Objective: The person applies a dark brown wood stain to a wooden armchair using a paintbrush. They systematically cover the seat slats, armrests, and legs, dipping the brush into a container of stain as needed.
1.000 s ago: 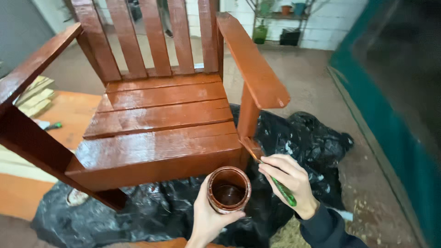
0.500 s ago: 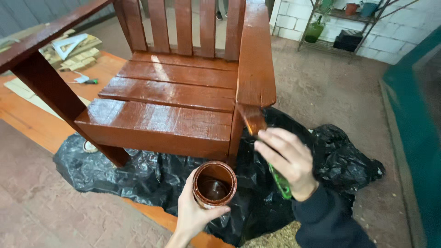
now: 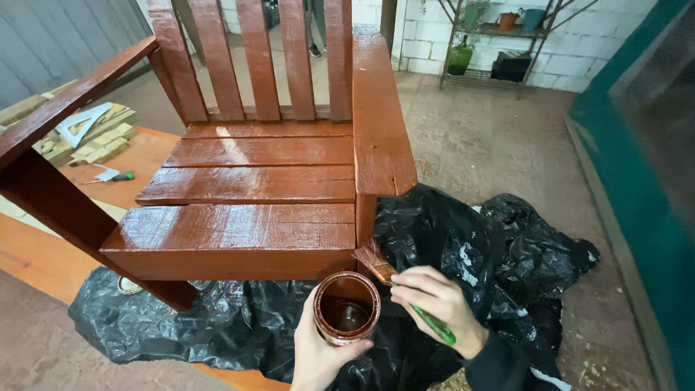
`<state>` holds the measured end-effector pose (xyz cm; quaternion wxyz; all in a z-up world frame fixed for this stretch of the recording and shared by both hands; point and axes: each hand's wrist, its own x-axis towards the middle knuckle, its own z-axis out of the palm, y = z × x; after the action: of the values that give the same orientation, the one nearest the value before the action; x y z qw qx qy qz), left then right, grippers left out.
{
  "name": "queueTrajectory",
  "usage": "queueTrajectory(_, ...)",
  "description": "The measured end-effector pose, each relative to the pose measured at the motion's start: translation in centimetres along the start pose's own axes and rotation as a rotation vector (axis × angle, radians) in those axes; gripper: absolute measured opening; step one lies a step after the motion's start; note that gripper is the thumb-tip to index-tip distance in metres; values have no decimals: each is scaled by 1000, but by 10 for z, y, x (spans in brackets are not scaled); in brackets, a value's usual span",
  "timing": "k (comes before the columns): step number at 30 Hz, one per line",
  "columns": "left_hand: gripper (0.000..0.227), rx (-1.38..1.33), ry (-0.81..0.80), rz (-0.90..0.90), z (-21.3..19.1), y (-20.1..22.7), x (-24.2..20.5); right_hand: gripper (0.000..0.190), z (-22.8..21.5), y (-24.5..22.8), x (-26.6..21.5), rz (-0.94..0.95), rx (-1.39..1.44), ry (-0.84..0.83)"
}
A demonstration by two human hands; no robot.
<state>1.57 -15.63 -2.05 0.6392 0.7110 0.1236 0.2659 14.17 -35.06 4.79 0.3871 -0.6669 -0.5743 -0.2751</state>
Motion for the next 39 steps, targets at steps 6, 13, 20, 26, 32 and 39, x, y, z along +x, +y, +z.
queueTrajectory(6, 116, 25, 39, 2, 9, 3, -8, 13, -34, 24, 48, -183, 45, -9)
queueTrajectory(13, 113, 33, 228, -127, 43, 22, -33, 6, -70, 29, 88, -386, 51, 36)
queueTrajectory(20, 109, 94, 379, -113, 94, 36, -56, 15, -67, 52, 70, -467, 37, 102)
queueTrajectory(26, 112, 71, 496, -140, 105, 42, -75, 13, -36, 69, 28, -359, 192, 51)
queueTrajectory(32, 109, 127, 470, -81, 93, 52, -72, 13, -32, 80, 20, -292, 317, -61)
queueTrajectory(39, 109, 111, 412, 54, 86, 50, -63, 4, -78, 73, 84, -440, 215, -22)
